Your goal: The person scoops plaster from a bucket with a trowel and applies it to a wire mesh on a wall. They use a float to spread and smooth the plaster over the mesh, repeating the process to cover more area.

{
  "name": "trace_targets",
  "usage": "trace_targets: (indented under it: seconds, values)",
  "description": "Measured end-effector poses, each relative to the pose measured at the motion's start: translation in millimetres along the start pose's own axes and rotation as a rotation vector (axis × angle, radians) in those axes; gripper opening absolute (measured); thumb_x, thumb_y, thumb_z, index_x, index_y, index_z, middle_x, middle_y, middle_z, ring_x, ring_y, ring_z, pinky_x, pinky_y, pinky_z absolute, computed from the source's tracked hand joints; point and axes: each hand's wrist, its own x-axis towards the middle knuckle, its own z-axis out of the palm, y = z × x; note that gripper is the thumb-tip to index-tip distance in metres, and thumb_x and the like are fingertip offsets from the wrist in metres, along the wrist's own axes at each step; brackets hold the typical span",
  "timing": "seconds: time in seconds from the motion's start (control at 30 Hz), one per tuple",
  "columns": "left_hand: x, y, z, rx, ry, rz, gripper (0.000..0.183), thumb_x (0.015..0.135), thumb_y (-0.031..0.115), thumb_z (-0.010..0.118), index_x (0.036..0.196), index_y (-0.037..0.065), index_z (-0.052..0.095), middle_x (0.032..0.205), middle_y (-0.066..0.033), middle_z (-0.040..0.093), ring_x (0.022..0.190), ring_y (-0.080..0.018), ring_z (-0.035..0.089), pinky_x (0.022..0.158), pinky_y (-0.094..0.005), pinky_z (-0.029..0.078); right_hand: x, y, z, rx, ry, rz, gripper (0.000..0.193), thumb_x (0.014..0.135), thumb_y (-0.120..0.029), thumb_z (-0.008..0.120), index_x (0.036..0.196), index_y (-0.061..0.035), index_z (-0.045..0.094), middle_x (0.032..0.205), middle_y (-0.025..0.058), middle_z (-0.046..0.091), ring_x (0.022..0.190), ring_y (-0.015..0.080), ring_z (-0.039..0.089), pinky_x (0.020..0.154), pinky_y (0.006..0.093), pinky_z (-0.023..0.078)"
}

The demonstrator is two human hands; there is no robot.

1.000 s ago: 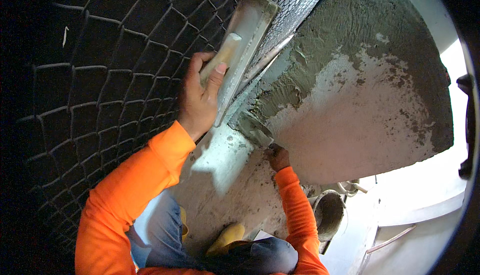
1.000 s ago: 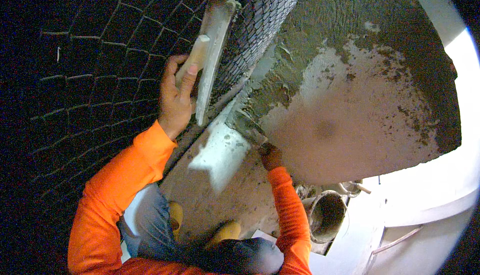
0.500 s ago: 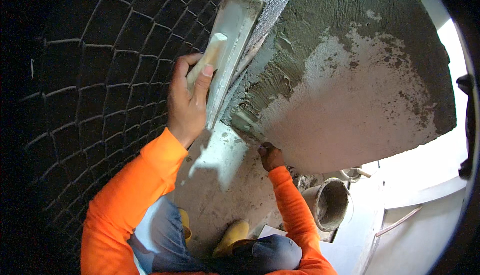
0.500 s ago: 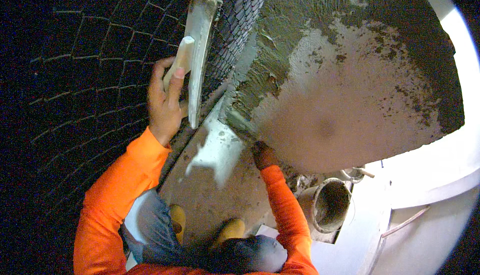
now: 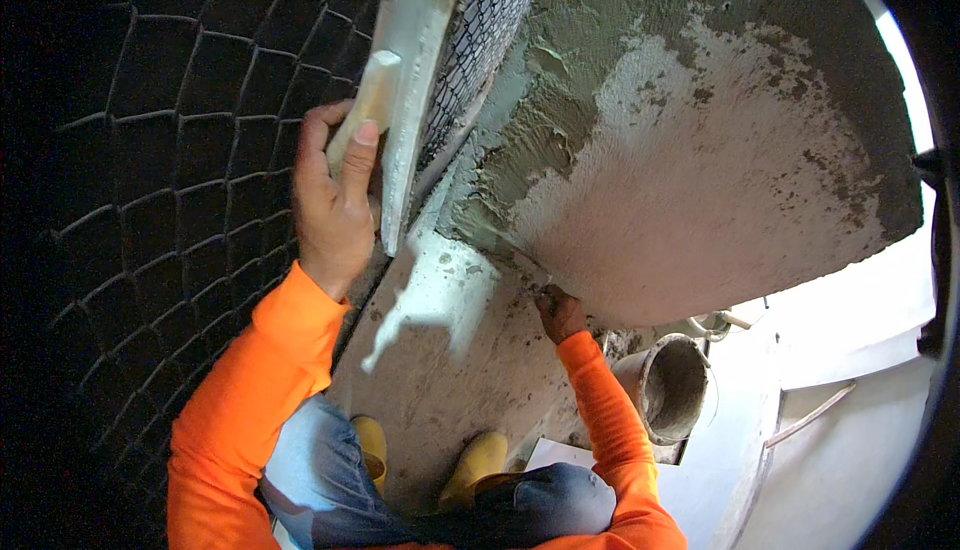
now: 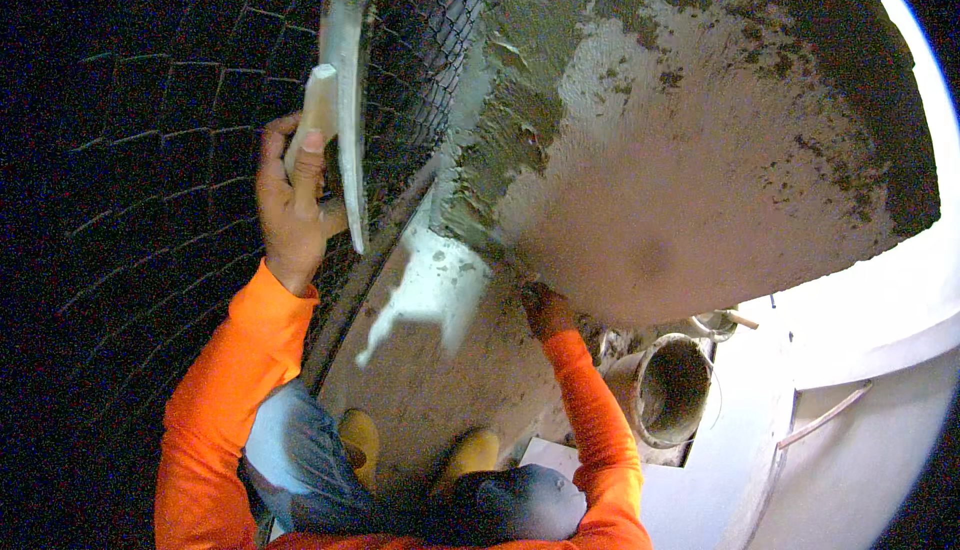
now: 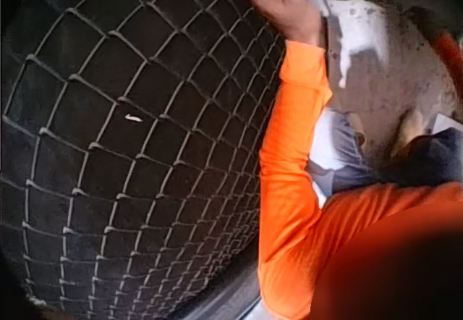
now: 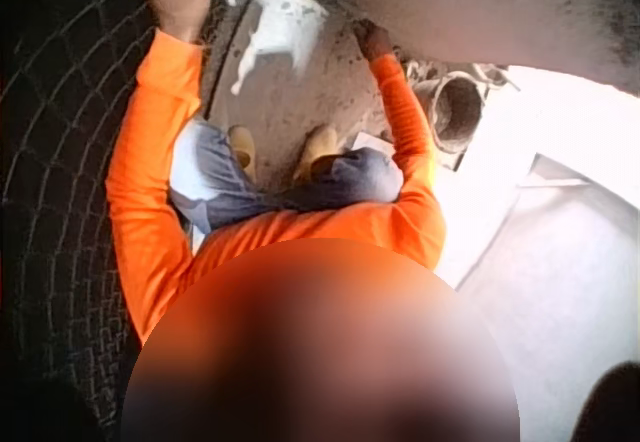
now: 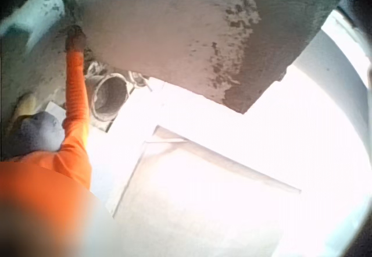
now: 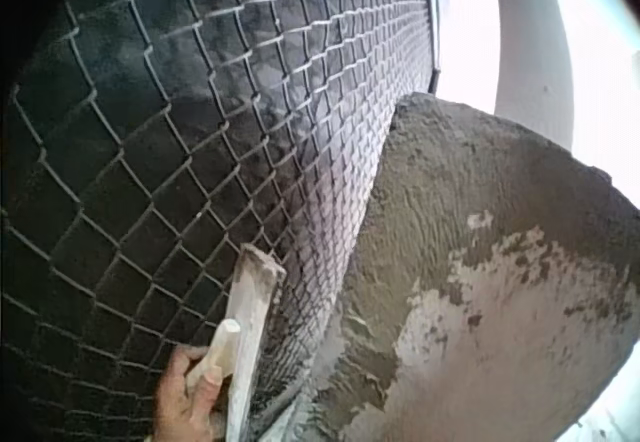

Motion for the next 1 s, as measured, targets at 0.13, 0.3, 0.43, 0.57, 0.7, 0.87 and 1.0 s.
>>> trace_targets:
  seconds: [0.13, 0.3, 0.43, 0.57, 0.7, 0.87, 1.0]
  values:
    - [2, -4, -1, 0.009, 0.024, -0.023, 0.034, 0.106, 0.032, 0.057, 0.118, 0.000, 0.057, 0.108, -0.0094, 0.064, 0.100, -0.0162, 0.058, 0.090, -0.0312, 0.046, -27, -9, -9, -0.028, 0.107, 0.062, 0.030, 0.095, -0.031, 0.061, 0.108, -0.0049, 0.069, 0.099, 0.0268, 0.070, 0.095, 0.0456, 0.067, 0.083, 0.0507, 0.054]
    - [1, -2, 10, 0.032, -0.008, -0.001, 0.034, 0.106, 0.032, 0.056, 0.118, 0.000, 0.058, 0.107, -0.0099, 0.064, 0.100, -0.0164, 0.058, 0.090, -0.0319, 0.047, 3, -22, 33, -0.326, -0.265, 0.085, 0.036, 0.097, -0.039, 0.054, 0.114, -0.0086, 0.066, 0.109, 0.0257, 0.069, 0.102, 0.0476, 0.066, 0.087, 0.0557, 0.053]
    - [-5, 4, 9, 0.070, -0.035, 0.018, 0.034, 0.106, 0.035, 0.056, 0.120, 0.004, 0.058, 0.106, -0.0062, 0.062, 0.097, -0.0137, 0.055, 0.086, -0.0302, 0.046, 40, -27, 62, -0.230, -0.254, 0.183, 0.036, 0.097, -0.037, 0.055, 0.115, -0.0081, 0.067, 0.113, 0.0243, 0.069, 0.106, 0.0477, 0.065, 0.089, 0.0557, 0.053]
    - [-6, 3, 3, 0.051, -0.034, 0.015, 0.033, 0.106, 0.033, 0.056, 0.120, 0.003, 0.057, 0.104, -0.0061, 0.062, 0.093, -0.0128, 0.057, 0.081, -0.0284, 0.048, 30, -33, 43, -0.076, -0.147, 0.119, 0.035, 0.096, -0.035, 0.057, 0.111, -0.0047, 0.066, 0.109, 0.0249, 0.070, 0.103, 0.0475, 0.066, 0.087, 0.0540, 0.053]
    - [-5, -2, -1, -0.004, -0.038, -0.041, 0.036, 0.105, 0.036, 0.057, 0.121, 0.004, 0.056, 0.104, -0.0039, 0.060, 0.087, -0.0094, 0.053, 0.069, -0.0233, 0.046, -21, -28, 12, -0.040, 0.082, 0.111, 0.033, 0.096, -0.033, 0.059, 0.109, -0.0038, 0.065, 0.106, 0.0246, 0.070, 0.097, 0.0471, 0.067, 0.084, 0.0535, 0.054]
    - [-1, -6, 5, 0.032, -0.043, -0.040, 0.036, 0.106, 0.034, 0.056, 0.122, 0.002, 0.056, 0.108, -0.0052, 0.060, 0.095, -0.0109, 0.053, 0.086, -0.0265, 0.045, -46, 30, 7, -0.312, -0.255, 0.169, 0.030, 0.094, -0.029, 0.060, 0.111, -0.0047, 0.066, 0.103, 0.0231, 0.072, 0.091, 0.0459, 0.069, 0.080, 0.0524, 0.056]
    - [-5, -5, 12, -0.007, -0.044, -0.058, 0.036, 0.106, 0.033, 0.055, 0.122, 0.001, 0.056, 0.108, -0.0055, 0.061, 0.095, -0.0111, 0.054, 0.086, -0.0267, 0.045, -14, 70, 32, -0.406, -0.209, 0.176, 0.030, 0.092, -0.028, 0.062, 0.111, -0.0052, 0.067, 0.106, 0.0231, 0.072, 0.094, 0.0449, 0.069, 0.082, 0.0533, 0.055]
